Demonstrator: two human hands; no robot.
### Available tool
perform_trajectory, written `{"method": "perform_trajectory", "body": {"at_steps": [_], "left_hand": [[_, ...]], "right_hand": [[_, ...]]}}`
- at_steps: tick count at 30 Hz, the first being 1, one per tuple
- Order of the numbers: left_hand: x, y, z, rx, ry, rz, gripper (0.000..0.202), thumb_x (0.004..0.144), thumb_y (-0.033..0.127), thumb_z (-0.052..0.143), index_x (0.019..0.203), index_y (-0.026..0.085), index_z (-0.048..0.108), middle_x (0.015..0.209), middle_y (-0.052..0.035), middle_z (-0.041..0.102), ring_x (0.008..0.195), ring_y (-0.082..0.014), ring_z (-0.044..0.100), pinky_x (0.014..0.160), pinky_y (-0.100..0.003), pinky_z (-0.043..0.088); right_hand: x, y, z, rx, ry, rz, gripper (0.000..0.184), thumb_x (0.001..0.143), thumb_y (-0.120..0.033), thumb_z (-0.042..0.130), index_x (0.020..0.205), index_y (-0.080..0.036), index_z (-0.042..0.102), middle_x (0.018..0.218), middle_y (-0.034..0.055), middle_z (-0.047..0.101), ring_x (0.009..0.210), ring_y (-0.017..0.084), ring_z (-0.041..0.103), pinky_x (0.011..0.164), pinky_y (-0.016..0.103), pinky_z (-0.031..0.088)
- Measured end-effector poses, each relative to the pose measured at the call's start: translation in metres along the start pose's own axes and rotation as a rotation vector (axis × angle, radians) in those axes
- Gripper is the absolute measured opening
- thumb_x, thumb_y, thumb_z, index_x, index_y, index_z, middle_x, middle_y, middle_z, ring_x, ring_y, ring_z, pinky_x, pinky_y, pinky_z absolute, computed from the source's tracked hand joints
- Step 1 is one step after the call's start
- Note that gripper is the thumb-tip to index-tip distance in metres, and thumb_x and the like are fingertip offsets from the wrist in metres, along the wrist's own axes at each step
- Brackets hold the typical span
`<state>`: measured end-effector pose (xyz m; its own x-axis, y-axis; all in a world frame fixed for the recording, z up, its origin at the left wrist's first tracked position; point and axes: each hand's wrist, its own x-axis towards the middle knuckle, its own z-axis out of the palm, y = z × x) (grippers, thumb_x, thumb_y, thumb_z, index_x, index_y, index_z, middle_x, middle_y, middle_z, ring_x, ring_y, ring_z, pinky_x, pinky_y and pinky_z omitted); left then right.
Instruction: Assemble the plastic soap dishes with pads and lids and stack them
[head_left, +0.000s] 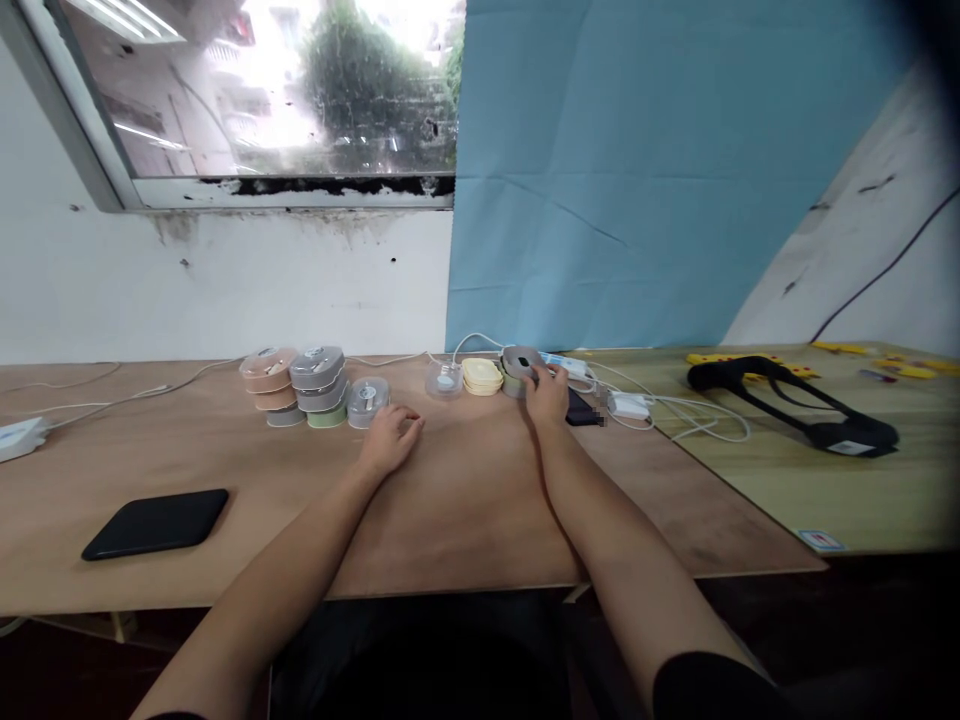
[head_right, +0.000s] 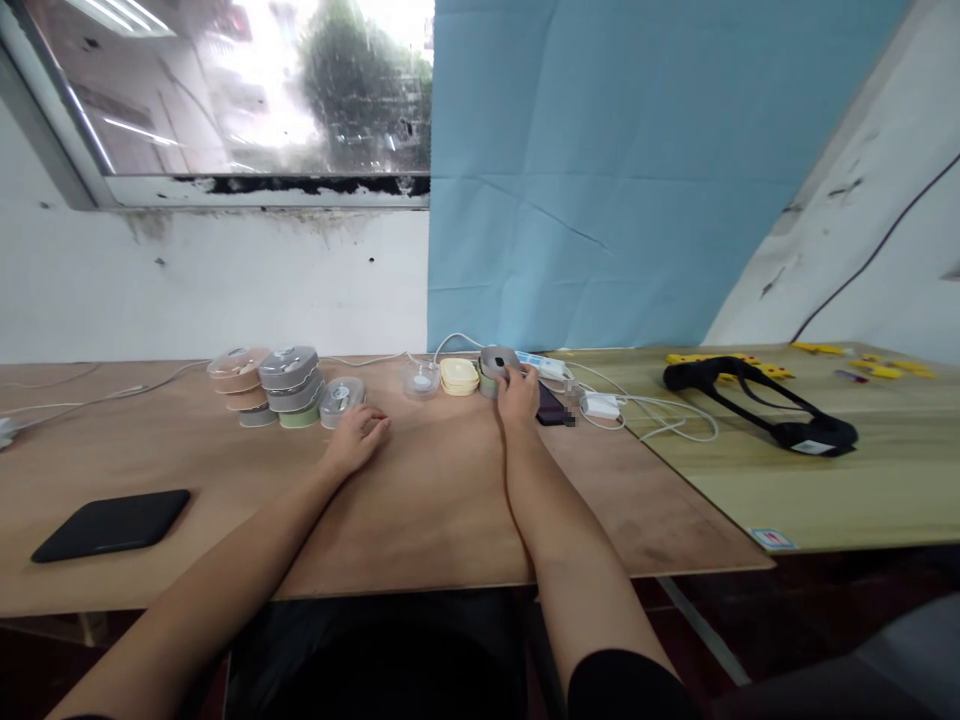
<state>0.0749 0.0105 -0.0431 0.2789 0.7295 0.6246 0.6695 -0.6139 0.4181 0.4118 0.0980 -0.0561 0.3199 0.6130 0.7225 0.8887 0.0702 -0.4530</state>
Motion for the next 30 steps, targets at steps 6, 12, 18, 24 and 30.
{"method": "perform_trajectory", "body": {"at_steps": [6,12,18,24,30], "left_hand": [[0.0,0.001,-0.002,-0.026,-0.001,-0.013,0.025,0.092,0.036,0.048,0.088,0.02,0.066,0.093,-0.0055,0.067,0.094,-0.0207,0.059,0.089,-0.038,0.045],[0.001,-0.001,-0.001,-0.028,-0.008,-0.025,0.027,0.092,0.038,0.047,0.089,0.02,0.066,0.093,-0.0058,0.066,0.094,-0.0212,0.058,0.09,-0.039,0.045],[0.002,-0.01,0.004,0.01,0.068,-0.059,0.024,0.087,0.04,0.054,0.093,0.021,0.067,0.107,-0.0082,0.062,0.105,-0.0234,0.055,0.097,-0.041,0.042],[0.004,-0.011,-0.001,0.191,0.189,-0.256,0.036,0.083,0.043,0.058,0.114,0.025,0.062,0.134,-0.0113,0.049,0.125,-0.0329,0.042,0.102,-0.051,0.035],[0.002,-0.015,-0.001,0.318,0.035,-0.441,0.064,0.081,0.051,0.056,0.136,0.021,0.043,0.149,-0.0182,0.033,0.138,-0.0401,0.022,0.103,-0.062,0.023]], "right_hand": [[0.0,0.0,0.001,-0.01,-0.003,-0.013,0.034,0.084,-0.031,0.05,0.113,-0.019,0.064,0.122,0.013,0.045,0.108,0.026,0.05,0.092,0.04,0.043],[0.0,0.0,0.002,-0.035,0.011,-0.019,0.038,0.086,-0.035,0.047,0.117,-0.018,0.062,0.122,0.0136,0.046,0.104,0.026,0.052,0.09,0.04,0.043],[-0.002,-0.005,-0.001,-0.058,0.031,0.004,0.046,0.086,-0.038,0.045,0.125,-0.016,0.055,0.12,0.0157,0.049,0.105,0.028,0.053,0.089,0.042,0.044],[-0.003,-0.009,-0.005,0.057,0.096,-0.051,0.036,0.086,-0.03,0.042,0.113,-0.014,0.06,0.117,0.015,0.051,0.108,0.026,0.052,0.094,0.04,0.042],[-0.007,-0.031,-0.008,0.134,0.084,-0.198,0.029,0.086,-0.024,0.04,0.101,-0.016,0.064,0.107,0.0123,0.057,0.104,0.023,0.054,0.092,0.036,0.044]]}}
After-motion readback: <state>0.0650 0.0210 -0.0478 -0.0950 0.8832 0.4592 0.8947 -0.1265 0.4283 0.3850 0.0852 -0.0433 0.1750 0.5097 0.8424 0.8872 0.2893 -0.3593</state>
